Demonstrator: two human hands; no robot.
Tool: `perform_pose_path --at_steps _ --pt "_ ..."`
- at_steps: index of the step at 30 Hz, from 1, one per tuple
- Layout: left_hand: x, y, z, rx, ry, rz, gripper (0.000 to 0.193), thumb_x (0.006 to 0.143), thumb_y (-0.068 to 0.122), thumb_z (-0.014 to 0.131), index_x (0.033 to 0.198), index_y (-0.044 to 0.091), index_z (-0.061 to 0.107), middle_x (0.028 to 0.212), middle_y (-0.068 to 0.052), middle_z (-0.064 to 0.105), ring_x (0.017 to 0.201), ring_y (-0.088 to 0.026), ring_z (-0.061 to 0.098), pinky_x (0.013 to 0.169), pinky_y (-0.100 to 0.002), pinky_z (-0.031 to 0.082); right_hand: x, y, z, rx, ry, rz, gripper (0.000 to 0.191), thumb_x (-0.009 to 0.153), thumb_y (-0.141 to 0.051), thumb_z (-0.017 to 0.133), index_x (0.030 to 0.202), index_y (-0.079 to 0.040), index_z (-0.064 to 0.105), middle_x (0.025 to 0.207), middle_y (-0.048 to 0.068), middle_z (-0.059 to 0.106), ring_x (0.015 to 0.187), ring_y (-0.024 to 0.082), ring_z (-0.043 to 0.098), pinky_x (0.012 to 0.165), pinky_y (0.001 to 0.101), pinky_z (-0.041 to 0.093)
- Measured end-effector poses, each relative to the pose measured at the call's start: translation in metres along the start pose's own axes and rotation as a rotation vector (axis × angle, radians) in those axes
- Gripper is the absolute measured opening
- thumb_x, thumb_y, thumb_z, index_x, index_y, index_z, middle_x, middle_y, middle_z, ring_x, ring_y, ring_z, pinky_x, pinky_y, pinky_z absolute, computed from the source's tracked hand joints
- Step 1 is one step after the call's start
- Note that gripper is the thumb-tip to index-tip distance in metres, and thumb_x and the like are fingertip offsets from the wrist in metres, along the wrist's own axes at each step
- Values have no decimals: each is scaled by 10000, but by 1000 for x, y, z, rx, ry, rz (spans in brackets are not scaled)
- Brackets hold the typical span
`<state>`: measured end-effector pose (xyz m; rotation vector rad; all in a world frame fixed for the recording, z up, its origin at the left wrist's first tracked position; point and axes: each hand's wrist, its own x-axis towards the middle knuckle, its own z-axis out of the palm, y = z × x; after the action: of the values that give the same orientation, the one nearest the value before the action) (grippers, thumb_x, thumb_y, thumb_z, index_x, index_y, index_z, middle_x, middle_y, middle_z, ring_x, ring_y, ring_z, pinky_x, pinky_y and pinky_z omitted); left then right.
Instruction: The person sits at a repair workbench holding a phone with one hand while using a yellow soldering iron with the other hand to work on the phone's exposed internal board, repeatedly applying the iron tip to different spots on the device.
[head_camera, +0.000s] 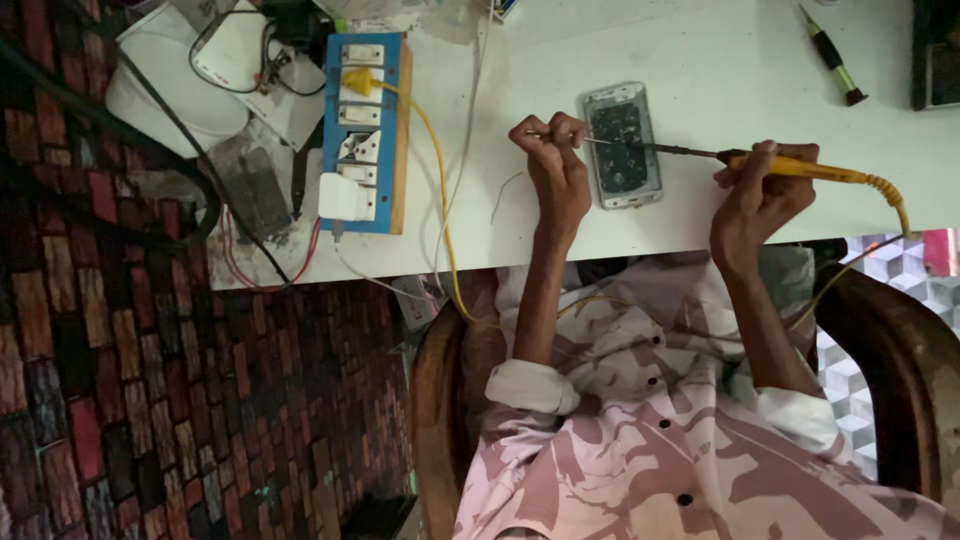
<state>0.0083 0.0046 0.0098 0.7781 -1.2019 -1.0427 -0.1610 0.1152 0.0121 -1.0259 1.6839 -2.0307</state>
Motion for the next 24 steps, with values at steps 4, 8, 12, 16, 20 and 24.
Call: perform_pose_path --at_steps 4,8,12,16,20,24 --pt "0 1 1 -21 7 -42 197 1109 -31 337 1065 95 192 796 -91 409 757 -183 399 806 -313 424 -6 -4 1 -80 -25 -37 259 1233 -148 576 1087 33 462 821 95 576 647 142 618 633 255 538" --pt "1 1 0 36 2 -23 203 1081 -52 325 1063 96 186 789 -83 399 752 -185 409 810 -302 428 -8 -2 0 -129 -24 -28 246 1208 -142 584 1087 24 450 799 86 563 643 142 620 601 245 529" --pt "0 1 1 26 18 -45 208 1065 -66 318 1064 93 184 801 -87 391 753 -187 408 807 -298 425 -6 3 0 -117 -4 -37 277 1242 -125 591 1066 35 450 827 101 548 622 138 590 622 250 525" --pt "0 2 0 82 20 -44 205 1054 -66 314 1060 92 185 789 -93 434 736 -185 431 789 -297 431 -6 4 0 -39 9 -19 217 1221 -85 586 1107 16 431 840 97 562 638 135 574 621 262 543" --pt "1 2 0 53 27 -33 205 1066 -70 323 1067 91 197 787 -92 417 741 -186 420 785 -306 426 -5 2 0 -72 28 4 170 1214 -58 553 1102 11 445 863 87 573 652 132 574 599 254 527" --pt "0 1 1 40 21 -36 206 1076 -68 322 1065 95 196 787 -87 411 742 -181 423 793 -308 432 2 1 1 -3 -4 -12 235 1253 -71 531 1051 22 455 798 91 544 601 122 542 586 252 491"
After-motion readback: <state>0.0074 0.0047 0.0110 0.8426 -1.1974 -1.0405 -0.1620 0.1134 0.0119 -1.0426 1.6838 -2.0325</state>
